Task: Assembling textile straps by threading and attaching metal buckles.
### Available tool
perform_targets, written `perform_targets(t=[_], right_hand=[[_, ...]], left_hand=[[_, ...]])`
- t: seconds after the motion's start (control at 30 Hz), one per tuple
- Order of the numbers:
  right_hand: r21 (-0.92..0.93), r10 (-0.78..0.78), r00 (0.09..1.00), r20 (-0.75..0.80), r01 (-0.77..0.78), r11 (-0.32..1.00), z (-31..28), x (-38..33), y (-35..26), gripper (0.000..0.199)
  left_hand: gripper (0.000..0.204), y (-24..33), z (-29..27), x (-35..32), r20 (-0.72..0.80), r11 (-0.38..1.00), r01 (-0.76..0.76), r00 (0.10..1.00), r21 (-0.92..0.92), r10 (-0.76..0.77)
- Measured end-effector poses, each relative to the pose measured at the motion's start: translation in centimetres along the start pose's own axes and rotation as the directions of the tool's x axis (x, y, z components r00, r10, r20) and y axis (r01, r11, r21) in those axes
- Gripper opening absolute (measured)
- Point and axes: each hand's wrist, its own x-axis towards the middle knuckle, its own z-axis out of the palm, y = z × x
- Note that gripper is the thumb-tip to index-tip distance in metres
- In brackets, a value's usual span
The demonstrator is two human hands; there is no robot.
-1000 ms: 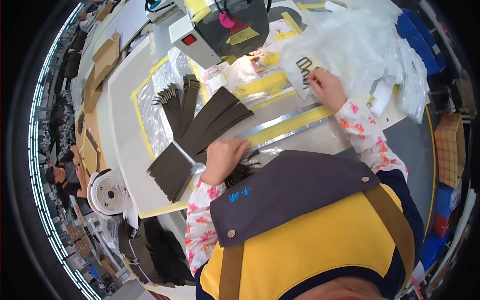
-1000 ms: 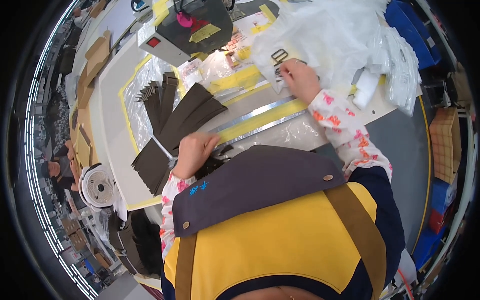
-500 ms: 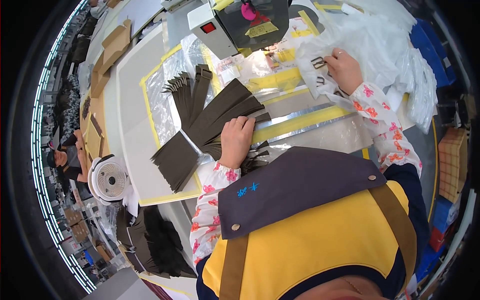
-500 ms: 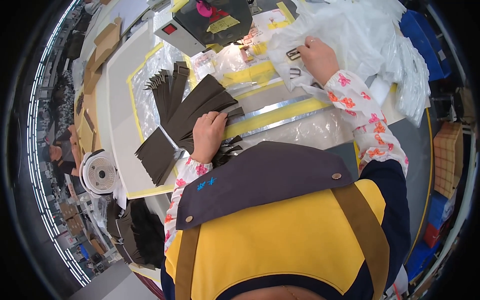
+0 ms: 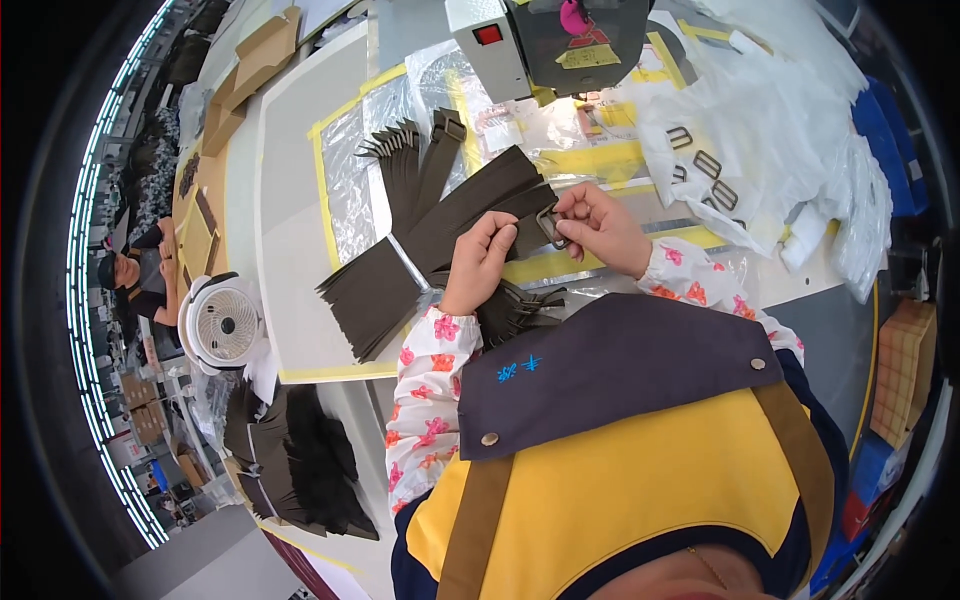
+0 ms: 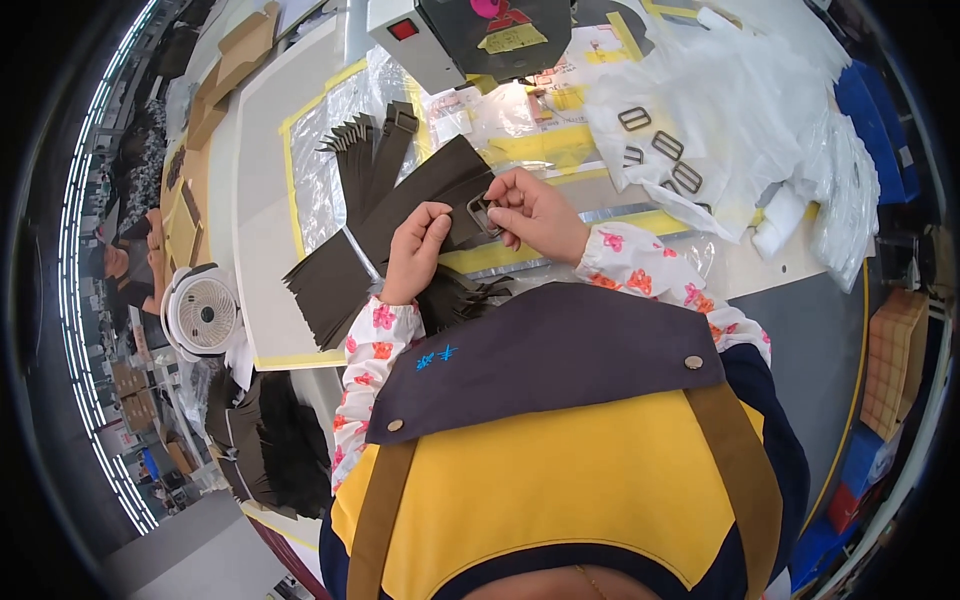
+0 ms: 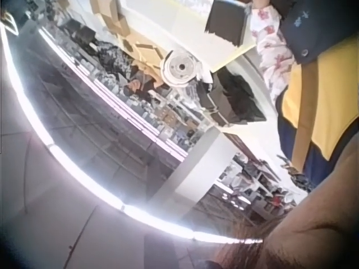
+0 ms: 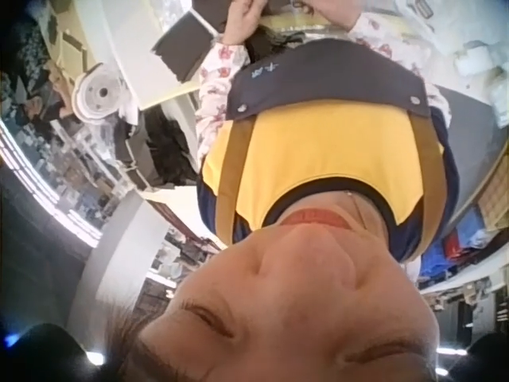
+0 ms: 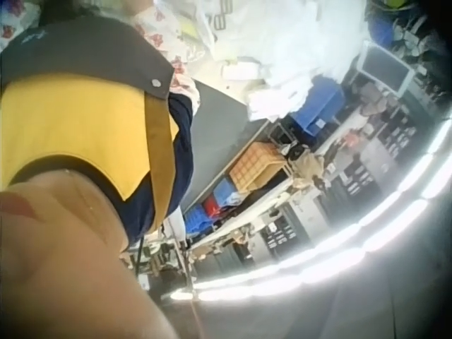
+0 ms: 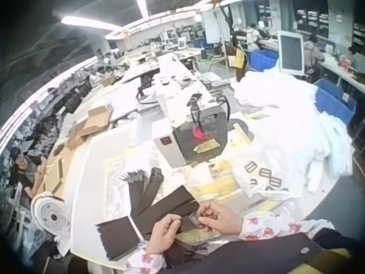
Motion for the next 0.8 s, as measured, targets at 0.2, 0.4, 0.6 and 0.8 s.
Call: perform_targets(t=[0.2,0.4,0.6,0.8], right_hand=[[0.154,0.154,0.988,-0.018,-0.149,0.977,2.4,1.3,1.9,0.018],[0.092,0.177,0.981,-0.077,-0.17,0.981,1.7,2.1,2.0,0.01],[-0.221,0.025,0.999,-0.03,-0.031,0.975,3.0,1.7,3.4,0.01],[-0.098,0.262,0.96,0.098,-0.252,0.963,3.9,2.8,5.6,0.011]], left_hand=[[0.014,-0.4,0.8,0.3,-0.064,0.997,-0.072,0.995,0.001,0.072],[0.013,1.2,-0.5,0.8,0.111,0.906,-0.301,0.953,0.299,0.28],[0.014,2.4,-0.6,-1.6,0.121,0.853,-0.368,0.929,0.369,0.349],[0.013,0.9,-2.8,-3.9,0.037,0.819,-0.063,0.998,0.571,0.051]])
